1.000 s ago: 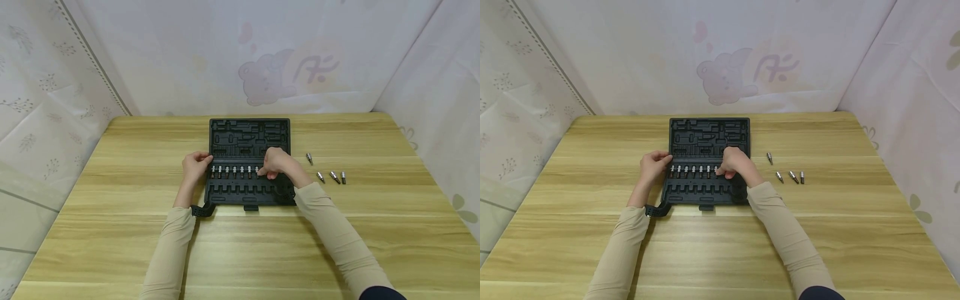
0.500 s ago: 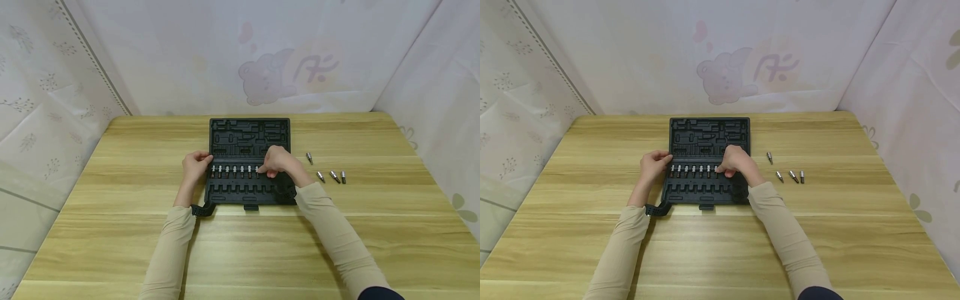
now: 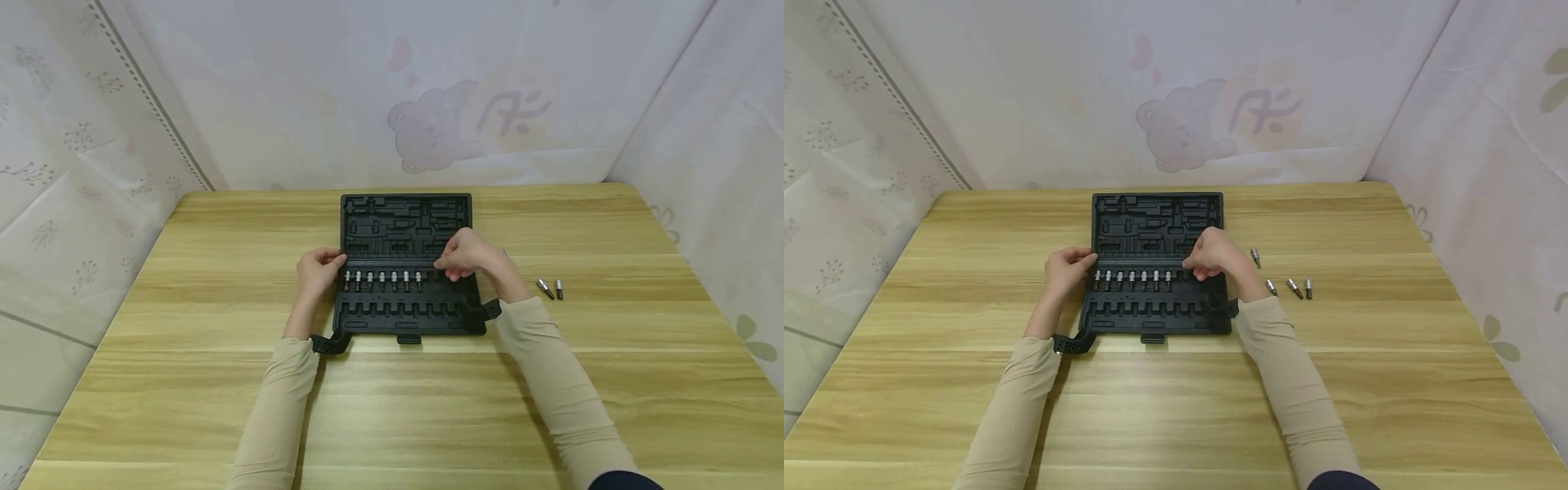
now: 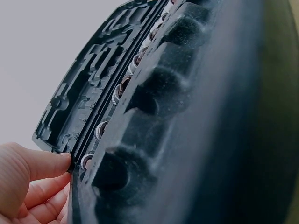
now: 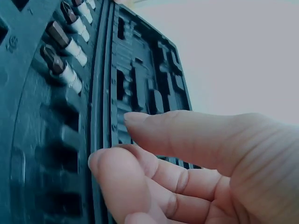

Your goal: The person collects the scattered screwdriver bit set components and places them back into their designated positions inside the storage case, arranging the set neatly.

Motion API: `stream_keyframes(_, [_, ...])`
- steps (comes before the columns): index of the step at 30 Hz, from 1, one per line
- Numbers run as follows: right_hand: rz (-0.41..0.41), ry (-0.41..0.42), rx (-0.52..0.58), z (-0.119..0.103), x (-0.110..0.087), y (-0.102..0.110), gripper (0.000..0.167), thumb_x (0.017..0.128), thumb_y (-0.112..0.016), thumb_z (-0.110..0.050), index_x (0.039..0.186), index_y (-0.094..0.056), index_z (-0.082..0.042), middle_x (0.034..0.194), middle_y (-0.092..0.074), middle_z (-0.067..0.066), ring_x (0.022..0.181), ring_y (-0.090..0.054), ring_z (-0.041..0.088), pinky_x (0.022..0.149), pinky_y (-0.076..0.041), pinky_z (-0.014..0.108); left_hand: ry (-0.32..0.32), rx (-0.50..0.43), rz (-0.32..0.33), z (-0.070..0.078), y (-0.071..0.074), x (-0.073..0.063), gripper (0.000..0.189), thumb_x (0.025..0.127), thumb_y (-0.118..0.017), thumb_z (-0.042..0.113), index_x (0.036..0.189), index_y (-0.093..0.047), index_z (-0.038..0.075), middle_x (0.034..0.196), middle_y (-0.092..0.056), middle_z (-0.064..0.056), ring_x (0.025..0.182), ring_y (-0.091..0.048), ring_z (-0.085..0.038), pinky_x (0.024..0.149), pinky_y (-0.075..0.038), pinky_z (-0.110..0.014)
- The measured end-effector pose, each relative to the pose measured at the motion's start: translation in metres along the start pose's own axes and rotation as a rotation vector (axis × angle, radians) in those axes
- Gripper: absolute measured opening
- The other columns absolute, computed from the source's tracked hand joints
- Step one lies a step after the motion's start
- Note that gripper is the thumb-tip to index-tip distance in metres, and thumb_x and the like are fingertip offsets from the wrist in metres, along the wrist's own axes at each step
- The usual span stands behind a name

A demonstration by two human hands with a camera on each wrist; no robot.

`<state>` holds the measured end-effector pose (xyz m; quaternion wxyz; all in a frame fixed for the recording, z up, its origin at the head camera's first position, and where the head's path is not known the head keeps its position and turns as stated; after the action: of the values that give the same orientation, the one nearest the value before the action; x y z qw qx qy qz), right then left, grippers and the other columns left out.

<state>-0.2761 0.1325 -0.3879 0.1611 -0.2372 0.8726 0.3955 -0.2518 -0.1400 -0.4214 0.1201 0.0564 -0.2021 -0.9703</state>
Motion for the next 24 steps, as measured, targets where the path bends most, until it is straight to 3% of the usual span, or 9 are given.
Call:
stream_keyframes(15, [0.015,-0.012,0.067,0.019,-0.009,0.023,0.025,0.091,-0.061,-0.013,0.099,-0.064,0.01,0.064,-0.064,0.003,0.054,-0.061,0.009,0.063,-0.055,0.031,0.01,0.001,-0.003,-0.001,0.0,0.0,0.021,0.087,-0.066,0.01,0.103,-0.069,-0.003,0.091,-0.068,-0.02,0.055,-0.051,-0.006,0.052,-0.042,-0.018])
stream_keyframes(24, [0.053,-0.016,0.105,0.031,-0.015,0.036,0.024,0.09,-0.061,-0.012,0.095,-0.063,0.012,0.062,-0.064,0.002,0.056,-0.062,0.011,0.057,-0.053,0.028,0.018,-0.007,-0.011,-0.001,-0.001,0.0,0.022,0.087,-0.066,0.011,0.103,-0.069,-0.003,0.091,-0.067,-0.019,0.057,-0.052,-0.007,0.054,-0.043,-0.018])
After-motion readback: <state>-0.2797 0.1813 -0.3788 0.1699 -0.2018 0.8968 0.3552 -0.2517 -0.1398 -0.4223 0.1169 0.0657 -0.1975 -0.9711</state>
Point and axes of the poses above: each hand's wrist, its own x-axis towards the middle knuckle, its own y-axis out of the back of the hand, z = x × y, the point moved 7 cm from there along x, towards the middle knuckle
